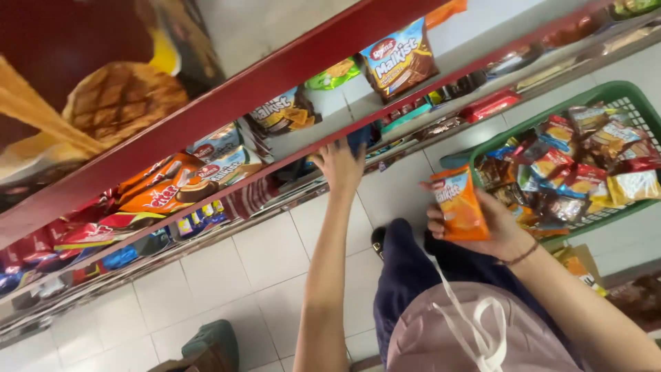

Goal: Scanning items and placing them on shelves in a grocery store aisle.

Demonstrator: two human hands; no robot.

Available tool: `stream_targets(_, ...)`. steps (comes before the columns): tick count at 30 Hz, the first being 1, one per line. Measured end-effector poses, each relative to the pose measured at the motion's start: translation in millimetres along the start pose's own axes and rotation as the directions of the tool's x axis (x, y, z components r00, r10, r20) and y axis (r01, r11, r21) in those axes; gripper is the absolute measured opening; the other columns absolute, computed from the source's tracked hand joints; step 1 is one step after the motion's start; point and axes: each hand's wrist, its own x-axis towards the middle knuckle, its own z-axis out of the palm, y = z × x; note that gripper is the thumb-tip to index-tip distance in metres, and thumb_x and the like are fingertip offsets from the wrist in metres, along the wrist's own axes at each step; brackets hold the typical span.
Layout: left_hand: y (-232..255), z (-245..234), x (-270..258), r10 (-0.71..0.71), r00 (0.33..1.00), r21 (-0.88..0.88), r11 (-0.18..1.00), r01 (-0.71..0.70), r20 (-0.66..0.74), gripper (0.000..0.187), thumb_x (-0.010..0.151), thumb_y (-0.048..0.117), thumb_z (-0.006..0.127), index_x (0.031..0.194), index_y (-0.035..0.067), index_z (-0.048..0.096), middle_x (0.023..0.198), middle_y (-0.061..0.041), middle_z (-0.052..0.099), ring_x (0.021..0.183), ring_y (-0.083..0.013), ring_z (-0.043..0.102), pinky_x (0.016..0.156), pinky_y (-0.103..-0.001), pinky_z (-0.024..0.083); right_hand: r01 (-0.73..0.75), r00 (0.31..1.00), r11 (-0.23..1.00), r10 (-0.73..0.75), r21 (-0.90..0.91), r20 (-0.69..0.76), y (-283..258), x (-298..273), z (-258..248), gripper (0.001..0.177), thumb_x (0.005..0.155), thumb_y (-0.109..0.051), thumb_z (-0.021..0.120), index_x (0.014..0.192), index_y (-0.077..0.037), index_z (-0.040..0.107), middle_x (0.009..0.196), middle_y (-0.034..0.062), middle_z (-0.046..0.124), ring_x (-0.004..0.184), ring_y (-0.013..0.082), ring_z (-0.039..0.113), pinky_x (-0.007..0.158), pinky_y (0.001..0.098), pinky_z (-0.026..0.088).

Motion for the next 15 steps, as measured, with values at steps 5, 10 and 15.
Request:
stream_targets(5, -49, 95, 39, 0.085, 0.994, 0.257, 0.964, -0.064, -0.073, 0.083, 0.064, 0.063, 0.073, 0.124, 0.005, 0.069, 0.127, -0.026, 0.062, 0.123, -0.0538, 0.056, 0.096, -0.083, 0.031, 0.257, 0.944, 0.895, -0.313, -0.365, -0.103, 16, 14, -41, 0.047, 0.097, -0.02, 0.075, 0.138, -0.002, 0.059, 0.111, 0.0084, 0.063, 0.097, 0.0226, 0.06, 0.086, 0.0409, 0.051)
stream_targets(10, -33, 70, 35, 0.001, 0.999, 0.078, 0.997, -0.005, 0.05, 0.038, 0.094, 0.035, 0.062, 0.121, 0.008, 0.067, 0.124, -0.022, 0.066, 0.12, -0.0473, 0.058, 0.101, -0.068, 0.034, 0.379, 0.796, 0.751, -0.563, -0.541, -0.222, 25, 11, 4, 0.033, 0.094, -0.004, 0.07, 0.125, -0.003, 0.061, 0.115, 0.0072, 0.07, 0.102, 0.0204, 0.07, 0.092, 0.0427, 0.058)
stream_targets(15, 17, -16, -8, 0.177, 0.981, -0.027, 0.983, -0.18, -0.084, 0.025, 0.097, 0.017, 0.055, 0.116, 0.006, 0.067, 0.11, -0.018, 0.069, 0.11, -0.041, 0.063, 0.101, -0.076, 0.03, 0.45, 0.778, 0.741, -0.6, -0.499, -0.189, 25, 3, 33, 0.031, 0.098, -0.013, 0.061, 0.127, -0.001, 0.059, 0.119, 0.0106, 0.071, 0.108, 0.0253, 0.071, 0.096, 0.0461, 0.057)
